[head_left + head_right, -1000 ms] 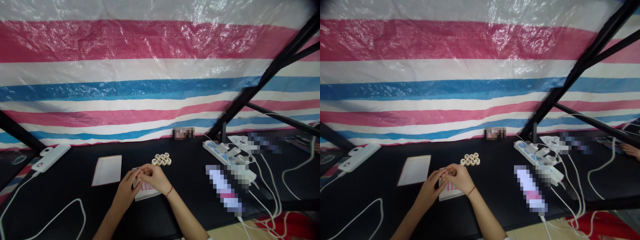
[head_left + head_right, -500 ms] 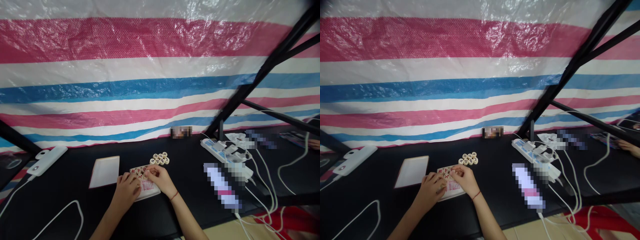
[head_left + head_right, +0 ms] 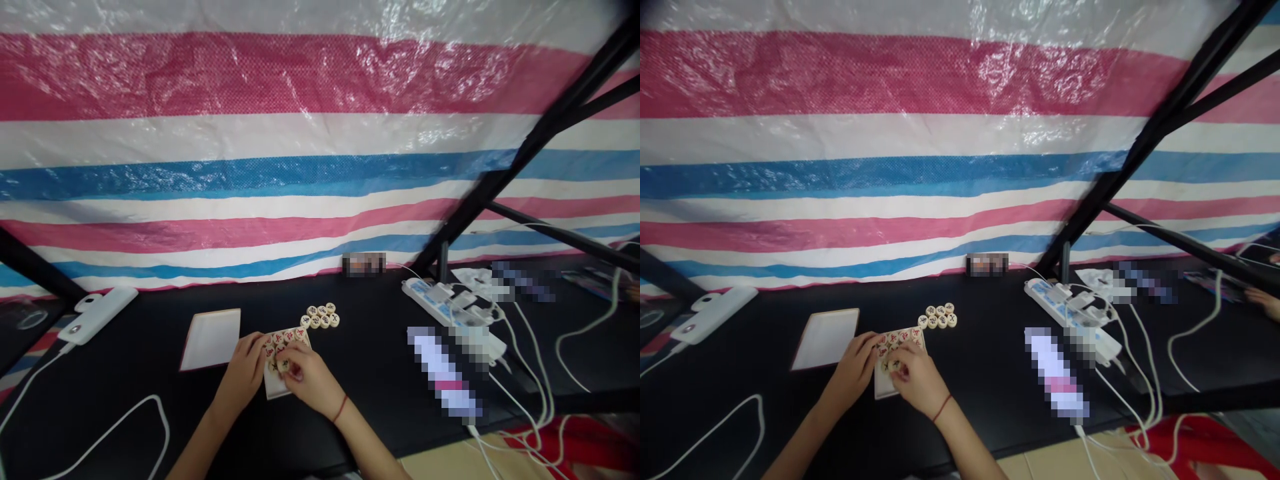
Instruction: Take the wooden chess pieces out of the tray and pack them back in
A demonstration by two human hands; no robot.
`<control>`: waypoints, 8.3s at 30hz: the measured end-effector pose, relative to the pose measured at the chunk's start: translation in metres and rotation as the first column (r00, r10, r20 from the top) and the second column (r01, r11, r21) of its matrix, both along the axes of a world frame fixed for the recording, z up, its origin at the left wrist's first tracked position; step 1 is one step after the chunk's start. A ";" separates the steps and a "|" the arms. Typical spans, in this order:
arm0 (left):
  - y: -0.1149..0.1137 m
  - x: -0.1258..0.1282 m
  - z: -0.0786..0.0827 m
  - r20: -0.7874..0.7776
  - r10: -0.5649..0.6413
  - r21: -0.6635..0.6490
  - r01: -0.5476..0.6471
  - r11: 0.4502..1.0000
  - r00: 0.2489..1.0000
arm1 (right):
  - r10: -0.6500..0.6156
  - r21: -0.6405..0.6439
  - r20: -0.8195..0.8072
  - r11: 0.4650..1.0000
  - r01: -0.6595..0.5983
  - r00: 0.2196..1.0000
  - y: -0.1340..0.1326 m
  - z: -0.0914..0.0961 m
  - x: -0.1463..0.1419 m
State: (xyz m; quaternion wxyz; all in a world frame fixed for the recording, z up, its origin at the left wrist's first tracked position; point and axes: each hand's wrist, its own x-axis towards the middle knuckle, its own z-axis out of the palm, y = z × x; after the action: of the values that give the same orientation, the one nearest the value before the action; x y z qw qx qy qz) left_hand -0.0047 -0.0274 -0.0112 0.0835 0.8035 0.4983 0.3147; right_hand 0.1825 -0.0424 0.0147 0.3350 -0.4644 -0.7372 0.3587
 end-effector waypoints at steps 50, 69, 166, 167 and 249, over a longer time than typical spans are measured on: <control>0.007 0.011 -0.002 0.103 0.064 0.311 -0.093 0.946 0.993 | -0.103 -0.047 0.563 0.986 0.157 0.820 0.117 0.041 0.031; -0.006 0.008 0.019 0.236 0.070 -0.137 -0.038 0.990 0.969 | -0.178 -0.443 -0.477 0.894 -0.061 0.861 0.037 0.016 0.029; 0.011 0.029 0.010 -0.135 -0.029 -0.059 0.021 0.998 0.990 | -0.113 -0.037 0.665 0.982 0.184 0.738 0.122 0.043 0.062; 0.011 0.029 0.014 -0.058 -0.009 -0.070 0.005 0.998 0.998 | -0.095 -0.034 0.600 0.989 0.144 0.795 0.115 0.046 0.060; 0.013 0.049 -0.005 -0.386 -0.113 -0.036 0.107 0.994 0.916 | -0.335 -0.035 0.776 0.823 0.567 0.535 0.109 0.022 0.073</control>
State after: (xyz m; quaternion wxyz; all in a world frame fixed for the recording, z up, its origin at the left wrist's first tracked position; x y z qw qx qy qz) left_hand 0.0438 -0.0145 -0.0165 0.0067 0.8759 0.4613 0.1413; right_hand 0.2552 0.0668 0.0366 0.0178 -0.7871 -0.6005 0.1396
